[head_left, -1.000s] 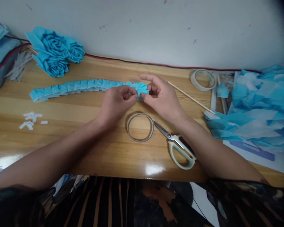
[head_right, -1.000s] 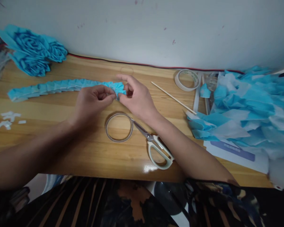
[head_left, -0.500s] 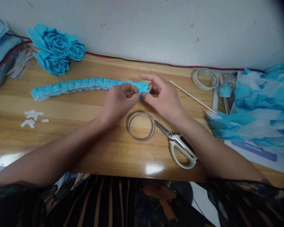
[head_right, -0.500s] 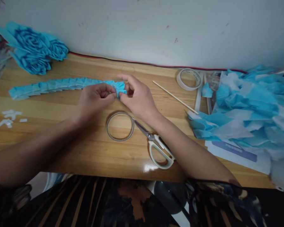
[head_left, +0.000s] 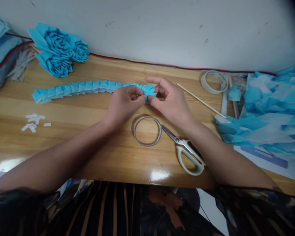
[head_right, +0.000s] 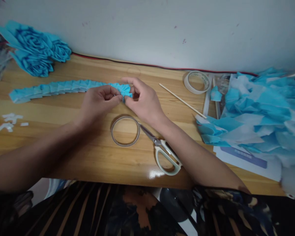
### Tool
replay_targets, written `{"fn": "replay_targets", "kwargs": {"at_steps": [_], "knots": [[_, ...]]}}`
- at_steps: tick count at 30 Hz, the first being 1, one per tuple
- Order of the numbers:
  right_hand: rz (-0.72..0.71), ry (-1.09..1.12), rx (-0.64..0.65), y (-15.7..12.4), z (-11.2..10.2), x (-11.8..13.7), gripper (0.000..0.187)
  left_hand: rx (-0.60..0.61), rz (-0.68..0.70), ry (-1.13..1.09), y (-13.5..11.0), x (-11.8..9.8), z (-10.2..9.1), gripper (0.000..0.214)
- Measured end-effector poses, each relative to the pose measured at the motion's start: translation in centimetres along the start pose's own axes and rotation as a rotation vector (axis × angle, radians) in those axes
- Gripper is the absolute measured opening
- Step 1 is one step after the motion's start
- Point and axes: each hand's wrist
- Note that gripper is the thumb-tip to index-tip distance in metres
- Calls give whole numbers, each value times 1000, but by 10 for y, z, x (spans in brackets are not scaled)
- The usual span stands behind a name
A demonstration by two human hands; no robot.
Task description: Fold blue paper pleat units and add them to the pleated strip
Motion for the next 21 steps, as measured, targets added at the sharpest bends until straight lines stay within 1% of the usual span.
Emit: {"fn": "replay_targets", "kwargs": {"at_steps": [12, 18, 21], "knots": [[15, 12, 0, 0, -1, -3, 43, 9, 20, -66, 2, 1, 0, 11], [5, 77, 6, 1, -1, -5, 41, 43, -10, -44, -2, -2, -2, 9], [11, 128, 21, 0, -2, -5, 41, 50, 1, -51, -2, -2, -3, 7]]}}
Point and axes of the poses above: each hand's wrist, its own y-axis towards the middle knuckle, its own z-axis out of the palm, x = y × z, and after that the axes turned 14 degrees about x, right-handed
